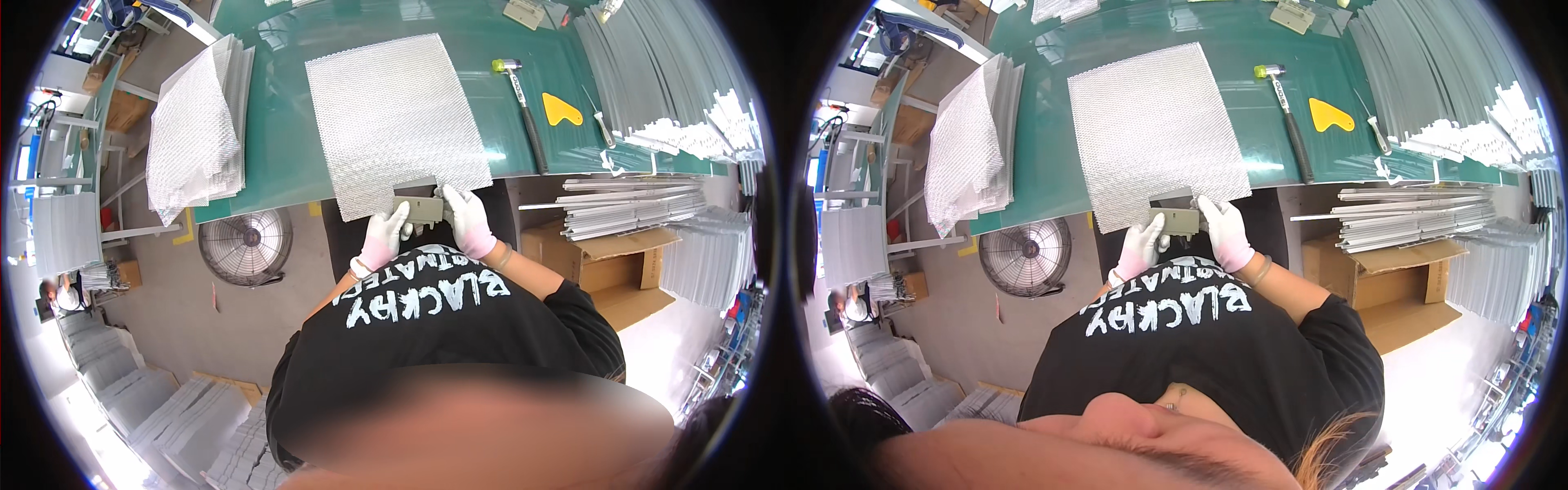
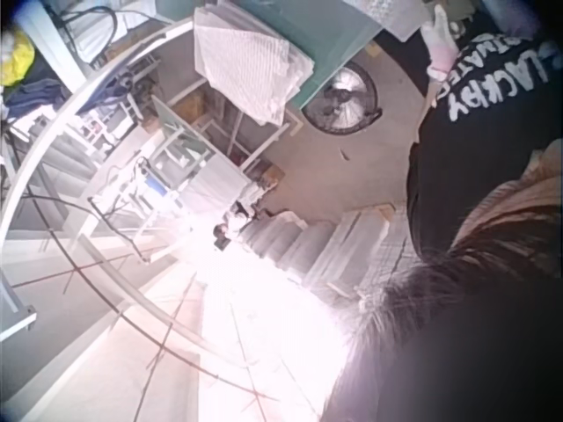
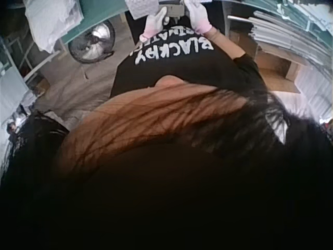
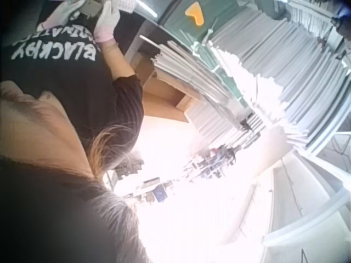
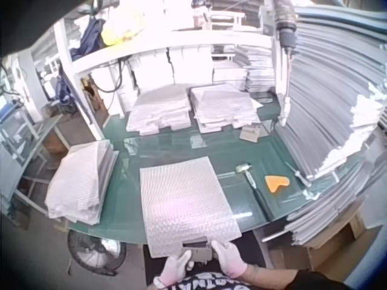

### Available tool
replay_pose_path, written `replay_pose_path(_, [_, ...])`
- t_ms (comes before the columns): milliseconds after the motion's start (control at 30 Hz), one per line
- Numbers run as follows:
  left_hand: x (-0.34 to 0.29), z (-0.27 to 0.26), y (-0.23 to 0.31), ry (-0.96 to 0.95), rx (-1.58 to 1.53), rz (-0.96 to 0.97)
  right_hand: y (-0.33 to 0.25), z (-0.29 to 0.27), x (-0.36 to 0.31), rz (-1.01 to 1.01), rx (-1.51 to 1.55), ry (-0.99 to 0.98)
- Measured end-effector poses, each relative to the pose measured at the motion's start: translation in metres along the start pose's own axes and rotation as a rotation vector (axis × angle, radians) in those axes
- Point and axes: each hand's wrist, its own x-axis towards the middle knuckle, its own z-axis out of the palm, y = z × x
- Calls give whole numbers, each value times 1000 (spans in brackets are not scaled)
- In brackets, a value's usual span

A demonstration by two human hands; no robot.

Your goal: Assembling metal mesh filters by placing them in frames and securing with an electric screwdriver.

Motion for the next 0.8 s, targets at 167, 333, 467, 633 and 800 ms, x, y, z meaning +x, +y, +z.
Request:
replay_pose_path(167, [0,8,-6,-3,-191,-2,11,-8,4,-1,35,26])
replay_pose_path(333, [-20,-7,10,-396,-468,-323,-2,-1,-7,-98,-184,-177])
replay_pose_path(467, [-15,-10,111,-846,594,-60,19,-14,2,22,-297,-461])
replay_pose_path(633, [69,24,162,-158,1687,1169,7,2,2,-134,-300,-317])
replay_pose_path(800, [50,64,106,-172,1679,1011,31,-34,-9,-285,112,67])
